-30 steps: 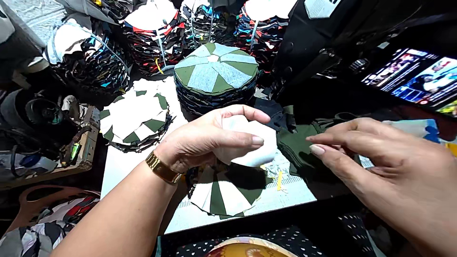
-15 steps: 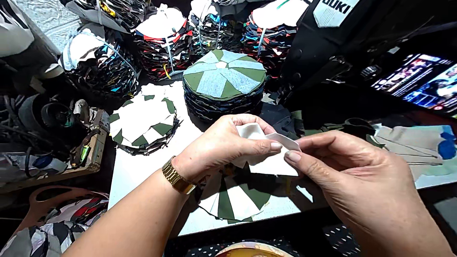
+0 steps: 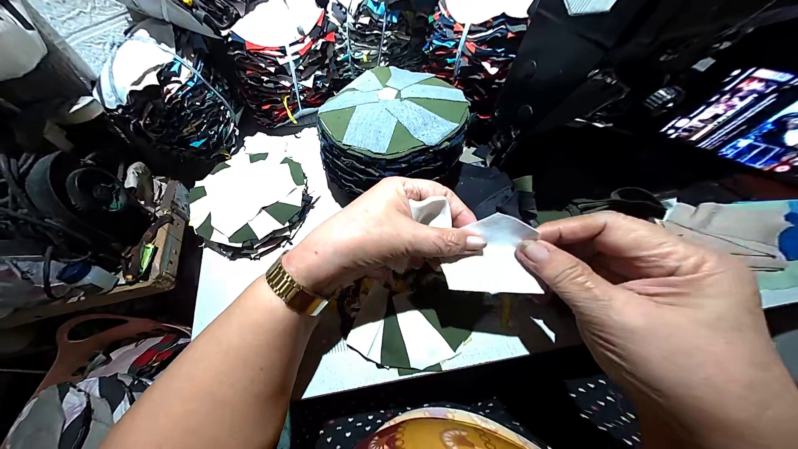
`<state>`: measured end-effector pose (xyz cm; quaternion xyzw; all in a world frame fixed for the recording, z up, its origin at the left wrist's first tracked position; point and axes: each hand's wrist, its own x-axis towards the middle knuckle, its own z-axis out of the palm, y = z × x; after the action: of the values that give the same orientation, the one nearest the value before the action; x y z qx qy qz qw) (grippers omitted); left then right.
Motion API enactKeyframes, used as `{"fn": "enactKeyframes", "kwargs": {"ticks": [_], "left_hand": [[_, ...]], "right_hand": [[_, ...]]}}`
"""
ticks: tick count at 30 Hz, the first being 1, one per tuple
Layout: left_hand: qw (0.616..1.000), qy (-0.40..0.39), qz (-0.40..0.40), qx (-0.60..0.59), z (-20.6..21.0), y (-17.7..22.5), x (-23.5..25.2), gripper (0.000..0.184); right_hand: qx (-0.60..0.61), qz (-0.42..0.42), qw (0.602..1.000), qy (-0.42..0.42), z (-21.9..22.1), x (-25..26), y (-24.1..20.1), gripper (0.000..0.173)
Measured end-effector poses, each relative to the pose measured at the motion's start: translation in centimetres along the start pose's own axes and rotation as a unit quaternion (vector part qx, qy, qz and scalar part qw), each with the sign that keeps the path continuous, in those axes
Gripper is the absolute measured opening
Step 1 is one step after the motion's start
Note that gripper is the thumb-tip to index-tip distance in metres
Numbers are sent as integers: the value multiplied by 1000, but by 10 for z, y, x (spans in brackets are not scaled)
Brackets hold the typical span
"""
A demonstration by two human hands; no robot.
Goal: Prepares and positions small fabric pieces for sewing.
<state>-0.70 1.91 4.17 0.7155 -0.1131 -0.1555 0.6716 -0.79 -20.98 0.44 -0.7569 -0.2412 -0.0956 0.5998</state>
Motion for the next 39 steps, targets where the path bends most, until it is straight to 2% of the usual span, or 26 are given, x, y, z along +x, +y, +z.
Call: {"fn": "enactKeyframes", "kwargs": {"ticks": [2, 7, 12, 17, 22, 25, 30, 34, 37, 39], "left_hand": [[999, -8, -4, 37, -3, 1, 0, 9], [966, -9, 25, 257, -3, -8, 7, 17], [938, 1, 73, 340, 1, -16, 9, 20], [913, 1, 77, 402, 3, -24, 11, 25], [896, 19, 79, 437, -1, -13, 7, 29], [900, -4, 83, 428, -7, -11, 4, 31], [872, -105, -30, 478, -10, -2, 1, 23], [858, -132, -59, 492, -16, -2, 1, 24], [868, -137, -61, 473, -18, -1, 2, 20], [887, -136, -36, 441, -21, -2, 2, 18]], "right_hand": [[-23, 13, 1000, -10, 2, -5, 1, 5], [-117, 2, 992, -47, 8, -19, 14, 12], [-231, -76, 969, -46, 13, -25, 21, 11], [-326, -142, 931, -77, 17, -23, 27, 17], [-280, -168, 941, -95, 9, -13, 19, 17], [-252, -200, 936, -145, 15, -15, 22, 21], [-294, -225, 910, -189, 25, -25, 24, 26], [-266, -208, 912, -232, 23, -35, 15, 28], [-197, -193, 921, -276, 1, -26, 9, 26], [-207, -177, 935, -229, -20, -16, 10, 23]]}}
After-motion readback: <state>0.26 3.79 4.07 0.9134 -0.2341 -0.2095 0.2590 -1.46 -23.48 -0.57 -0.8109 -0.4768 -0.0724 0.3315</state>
